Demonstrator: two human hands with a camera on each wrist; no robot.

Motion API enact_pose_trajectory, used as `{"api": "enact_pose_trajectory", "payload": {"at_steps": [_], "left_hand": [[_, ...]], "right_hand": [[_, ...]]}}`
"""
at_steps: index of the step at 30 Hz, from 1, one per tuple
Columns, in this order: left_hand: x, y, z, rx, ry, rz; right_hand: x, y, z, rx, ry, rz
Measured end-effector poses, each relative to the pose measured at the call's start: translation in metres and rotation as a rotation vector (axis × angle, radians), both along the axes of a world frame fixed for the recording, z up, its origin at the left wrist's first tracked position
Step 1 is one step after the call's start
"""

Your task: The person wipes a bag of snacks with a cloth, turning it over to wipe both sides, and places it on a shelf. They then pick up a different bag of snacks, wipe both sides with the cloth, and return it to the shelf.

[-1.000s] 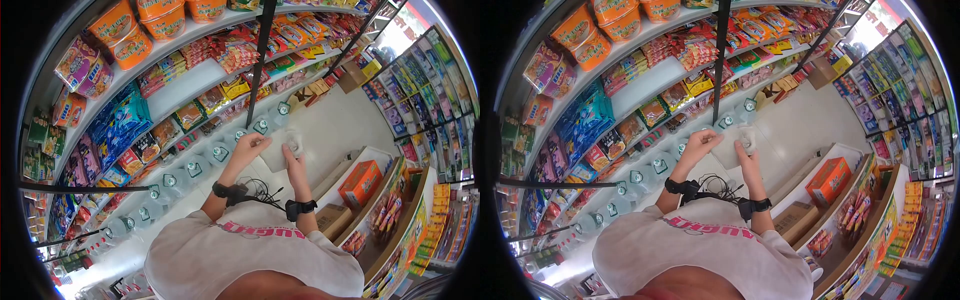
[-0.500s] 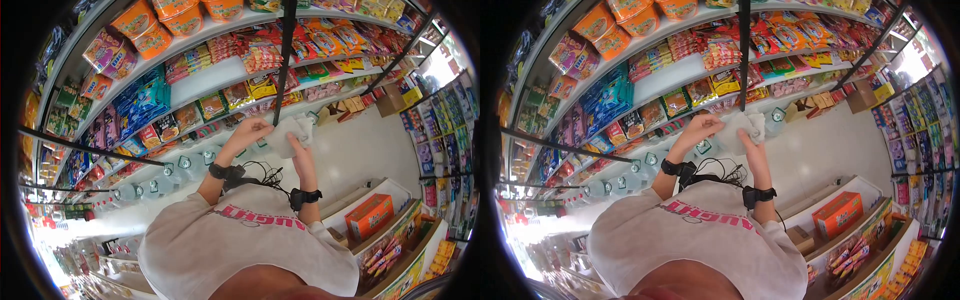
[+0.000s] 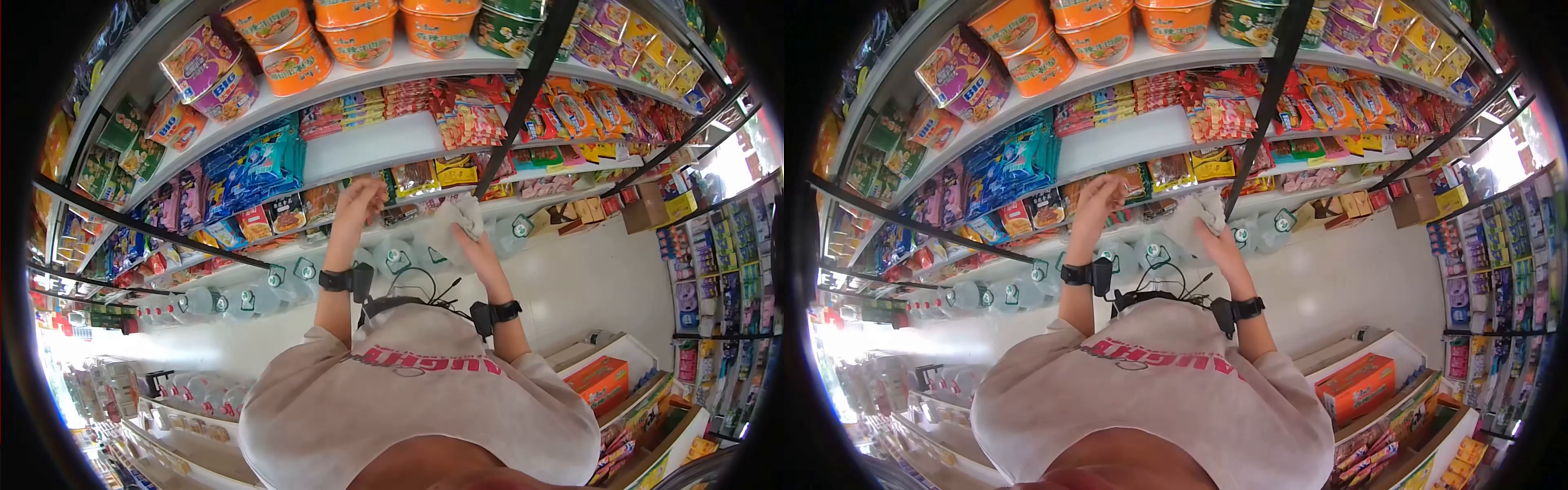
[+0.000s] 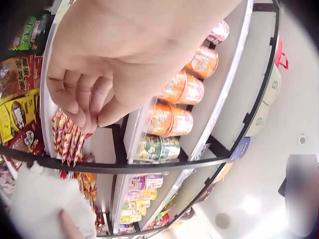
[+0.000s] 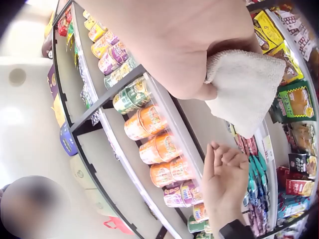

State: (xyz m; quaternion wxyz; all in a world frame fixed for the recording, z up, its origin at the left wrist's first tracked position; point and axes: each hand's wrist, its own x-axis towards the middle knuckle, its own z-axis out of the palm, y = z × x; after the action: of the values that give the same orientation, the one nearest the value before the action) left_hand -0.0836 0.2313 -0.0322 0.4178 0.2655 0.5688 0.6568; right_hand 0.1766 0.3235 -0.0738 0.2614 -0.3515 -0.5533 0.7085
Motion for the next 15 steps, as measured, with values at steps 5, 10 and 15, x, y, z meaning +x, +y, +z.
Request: {"api": "enact_pose_trajectory", "payload": {"at_steps": [5, 10, 15], "left_hand": [[-0.045, 0.005, -0.006, 0.127, -0.075, 0.062], [-0.078, 0.009, -0.004, 0.209, -0.147, 0.078], [-0.130, 0.043, -0.038, 0.253, -0.172, 0.147]], "right_hand": [[-0.083, 0.037, -0.012, 0.260, -0.009, 0.160], [-0.188, 0.093, -0.011, 0.458, -0.064, 0.285], [-0.296, 0.130, 0.024, 0.982, -0.126, 0.084]]}}
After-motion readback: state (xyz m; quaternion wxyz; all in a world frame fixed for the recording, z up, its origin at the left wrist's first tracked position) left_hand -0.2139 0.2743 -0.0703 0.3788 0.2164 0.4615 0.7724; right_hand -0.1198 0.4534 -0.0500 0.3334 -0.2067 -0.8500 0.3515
